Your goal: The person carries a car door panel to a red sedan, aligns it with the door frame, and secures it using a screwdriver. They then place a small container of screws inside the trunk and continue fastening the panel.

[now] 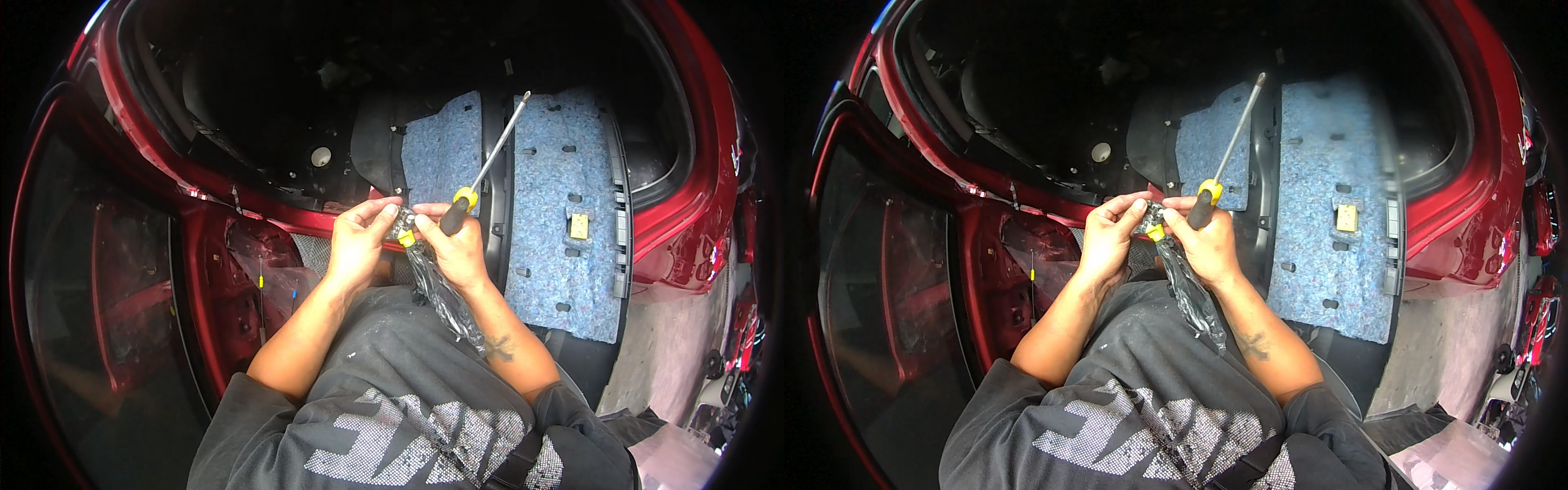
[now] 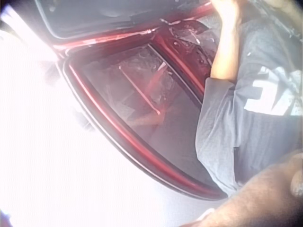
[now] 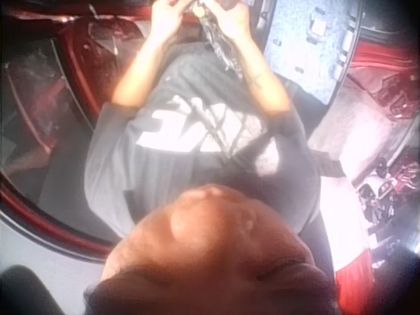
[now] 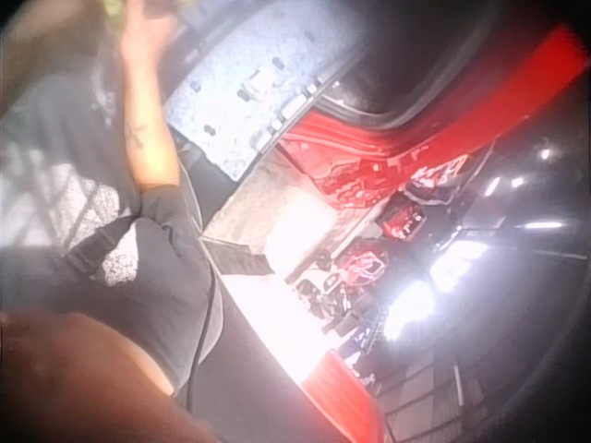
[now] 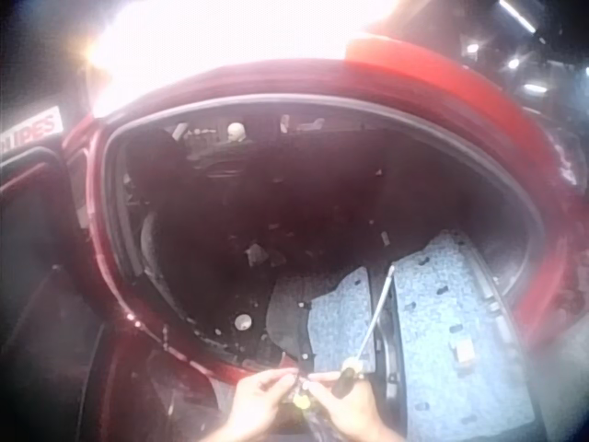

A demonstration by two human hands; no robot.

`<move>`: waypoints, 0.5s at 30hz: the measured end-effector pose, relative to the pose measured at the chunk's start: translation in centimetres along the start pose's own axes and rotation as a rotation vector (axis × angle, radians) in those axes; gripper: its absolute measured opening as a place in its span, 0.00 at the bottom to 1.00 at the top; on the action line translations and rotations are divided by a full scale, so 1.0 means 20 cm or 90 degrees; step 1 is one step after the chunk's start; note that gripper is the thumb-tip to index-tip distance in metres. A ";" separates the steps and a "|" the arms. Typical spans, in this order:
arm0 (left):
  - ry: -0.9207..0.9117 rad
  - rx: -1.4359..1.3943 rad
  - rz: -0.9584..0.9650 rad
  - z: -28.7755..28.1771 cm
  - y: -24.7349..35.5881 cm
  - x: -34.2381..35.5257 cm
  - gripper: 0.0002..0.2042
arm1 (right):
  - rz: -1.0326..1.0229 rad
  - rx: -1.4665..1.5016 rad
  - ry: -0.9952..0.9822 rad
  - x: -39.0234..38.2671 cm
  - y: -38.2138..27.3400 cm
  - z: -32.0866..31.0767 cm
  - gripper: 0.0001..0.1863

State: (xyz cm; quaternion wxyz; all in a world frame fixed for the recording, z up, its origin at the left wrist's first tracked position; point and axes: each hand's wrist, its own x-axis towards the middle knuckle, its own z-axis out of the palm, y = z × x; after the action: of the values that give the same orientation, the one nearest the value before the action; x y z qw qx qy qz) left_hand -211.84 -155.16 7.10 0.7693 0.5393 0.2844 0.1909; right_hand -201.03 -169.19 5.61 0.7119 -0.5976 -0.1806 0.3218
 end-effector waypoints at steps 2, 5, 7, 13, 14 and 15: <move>-0.008 -0.054 -0.027 -0.01 0.00 -0.01 0.13 | 0.003 0.034 -0.002 0.00 0.01 0.00 0.14; -0.015 -0.104 -0.049 -0.03 -0.01 -0.01 0.14 | 0.005 0.031 -0.003 0.00 0.00 0.00 0.14; -0.014 -0.125 -0.046 -0.03 -0.02 -0.01 0.14 | 0.002 0.053 0.008 0.01 0.02 0.01 0.14; -0.034 -0.179 -0.069 -0.05 -0.07 0.01 0.14 | 0.000 0.041 0.031 0.02 0.03 0.03 0.12; -0.035 -0.174 -0.077 -0.05 -0.07 0.00 0.14 | -0.004 0.032 0.037 0.02 0.03 0.03 0.12; -0.035 -0.170 -0.084 -0.04 -0.07 0.00 0.14 | -0.018 -0.021 0.050 0.02 0.03 0.03 0.12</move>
State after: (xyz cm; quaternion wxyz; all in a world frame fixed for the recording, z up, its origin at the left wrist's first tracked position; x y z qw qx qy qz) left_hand -212.42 -155.05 5.58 0.8525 0.4173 0.2700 0.1617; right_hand -201.27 -168.44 5.05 0.7128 -0.6188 -0.1662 0.2853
